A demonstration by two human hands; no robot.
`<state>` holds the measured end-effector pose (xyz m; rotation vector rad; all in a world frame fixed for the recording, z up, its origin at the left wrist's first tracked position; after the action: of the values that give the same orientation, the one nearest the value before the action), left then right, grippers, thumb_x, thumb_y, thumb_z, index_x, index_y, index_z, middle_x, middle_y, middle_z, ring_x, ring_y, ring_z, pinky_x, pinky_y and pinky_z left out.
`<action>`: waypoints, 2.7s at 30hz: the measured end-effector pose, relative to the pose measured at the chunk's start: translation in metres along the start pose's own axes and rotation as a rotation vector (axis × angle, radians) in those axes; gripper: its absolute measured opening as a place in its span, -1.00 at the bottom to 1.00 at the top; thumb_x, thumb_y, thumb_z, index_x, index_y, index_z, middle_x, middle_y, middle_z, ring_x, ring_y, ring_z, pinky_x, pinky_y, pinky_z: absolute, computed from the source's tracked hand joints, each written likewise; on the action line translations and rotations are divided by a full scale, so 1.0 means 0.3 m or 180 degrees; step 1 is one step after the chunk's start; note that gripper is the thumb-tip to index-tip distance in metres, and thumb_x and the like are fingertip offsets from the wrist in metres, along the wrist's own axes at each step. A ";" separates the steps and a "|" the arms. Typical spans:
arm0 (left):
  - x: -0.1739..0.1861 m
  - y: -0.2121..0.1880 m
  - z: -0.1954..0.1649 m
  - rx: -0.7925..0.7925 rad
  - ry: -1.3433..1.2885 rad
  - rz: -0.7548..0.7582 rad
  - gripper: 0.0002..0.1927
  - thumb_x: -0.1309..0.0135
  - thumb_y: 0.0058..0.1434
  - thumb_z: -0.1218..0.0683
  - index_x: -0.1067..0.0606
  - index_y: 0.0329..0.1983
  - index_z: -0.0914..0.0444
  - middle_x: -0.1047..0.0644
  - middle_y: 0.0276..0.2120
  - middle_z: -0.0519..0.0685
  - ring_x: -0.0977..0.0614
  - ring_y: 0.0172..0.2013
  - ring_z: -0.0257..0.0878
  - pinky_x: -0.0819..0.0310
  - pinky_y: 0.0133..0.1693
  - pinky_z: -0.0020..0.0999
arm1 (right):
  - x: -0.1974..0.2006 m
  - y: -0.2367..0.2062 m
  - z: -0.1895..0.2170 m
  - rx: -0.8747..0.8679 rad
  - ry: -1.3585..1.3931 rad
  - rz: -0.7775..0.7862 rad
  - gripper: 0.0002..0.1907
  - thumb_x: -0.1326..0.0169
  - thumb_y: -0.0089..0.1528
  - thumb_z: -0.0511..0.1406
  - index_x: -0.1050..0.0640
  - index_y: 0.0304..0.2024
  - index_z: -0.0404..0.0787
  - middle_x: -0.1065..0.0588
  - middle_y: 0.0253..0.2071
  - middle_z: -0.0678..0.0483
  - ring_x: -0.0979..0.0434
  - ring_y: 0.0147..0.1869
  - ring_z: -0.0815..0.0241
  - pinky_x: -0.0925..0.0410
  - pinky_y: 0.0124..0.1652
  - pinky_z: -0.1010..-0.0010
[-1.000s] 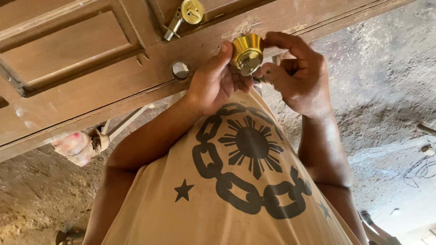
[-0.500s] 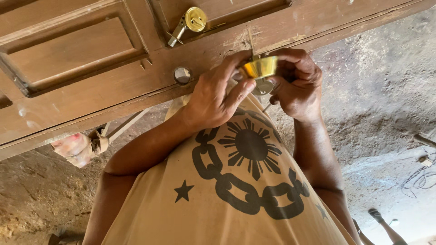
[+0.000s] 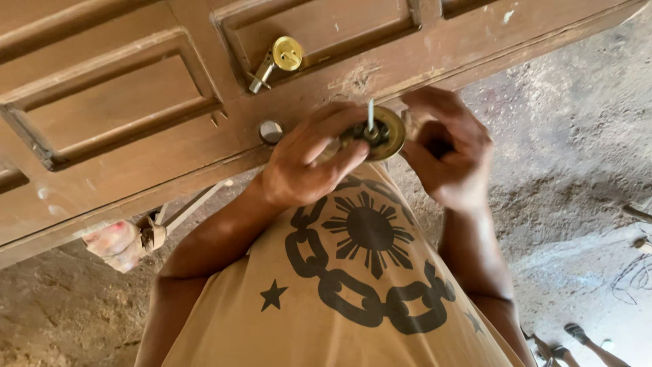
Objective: The person works on a brass door knob lockset mounted in a wooden paneled door. They use a screwdriver to loosen the assembly, pull the knob and cylinder apart, handle the latch bolt and rose, and reattach the knob mechanism to the door, pressing the parts back together by hand.
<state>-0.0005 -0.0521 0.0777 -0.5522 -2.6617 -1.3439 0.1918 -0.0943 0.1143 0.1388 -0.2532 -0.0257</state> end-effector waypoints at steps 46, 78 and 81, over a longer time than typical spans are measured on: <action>0.415 -0.622 0.136 0.3325 -0.3337 -0.2866 -0.54 0.10 0.40 0.42 -0.38 0.31 0.23 -0.54 0.14 0.06 -0.58 0.19 -0.12 -0.53 0.34 -0.09 | -0.606 0.442 -0.471 -0.0156 -0.3024 0.2017 -0.22 -0.41 0.17 -0.24 -0.35 0.38 0.04 -0.27 0.30 -0.16 -0.58 0.03 -0.35 -0.48 -0.06 -0.11; 0.630 -0.396 0.263 0.3202 -0.2655 -0.0265 -0.43 0.10 0.27 0.52 -0.55 0.21 0.17 -0.49 0.18 -0.07 -0.50 0.08 -0.30 -0.43 0.09 -0.42 | -0.521 0.369 -0.383 -0.2637 -0.0240 0.2008 -0.83 -0.08 0.38 -0.31 -0.63 -0.10 -0.28 -0.57 -0.34 0.07 -0.41 -0.47 0.38 -0.34 -0.48 0.46; 0.595 -0.301 0.253 0.3011 -0.2199 0.0440 -0.48 0.02 0.27 0.51 -0.54 0.17 0.18 -0.45 0.17 -0.04 -0.51 0.12 -0.26 -0.53 0.08 -0.40 | -0.450 0.315 -0.311 -0.2606 0.0744 0.1696 -0.80 -0.01 0.36 -0.33 -0.62 -0.09 -0.29 -0.55 -0.46 0.14 -0.34 -0.63 0.47 -0.28 -0.67 0.58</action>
<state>-0.1945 0.0076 0.0095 -1.1259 -3.1975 0.2947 0.0854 0.0176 0.0046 -0.7386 -0.0255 0.4116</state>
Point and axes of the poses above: each hand's wrist, its own y-axis towards the middle knuckle, its own x-axis out of the back of the hand, z = x × y, the point moved 5 cm from there along y, towards the middle knuckle
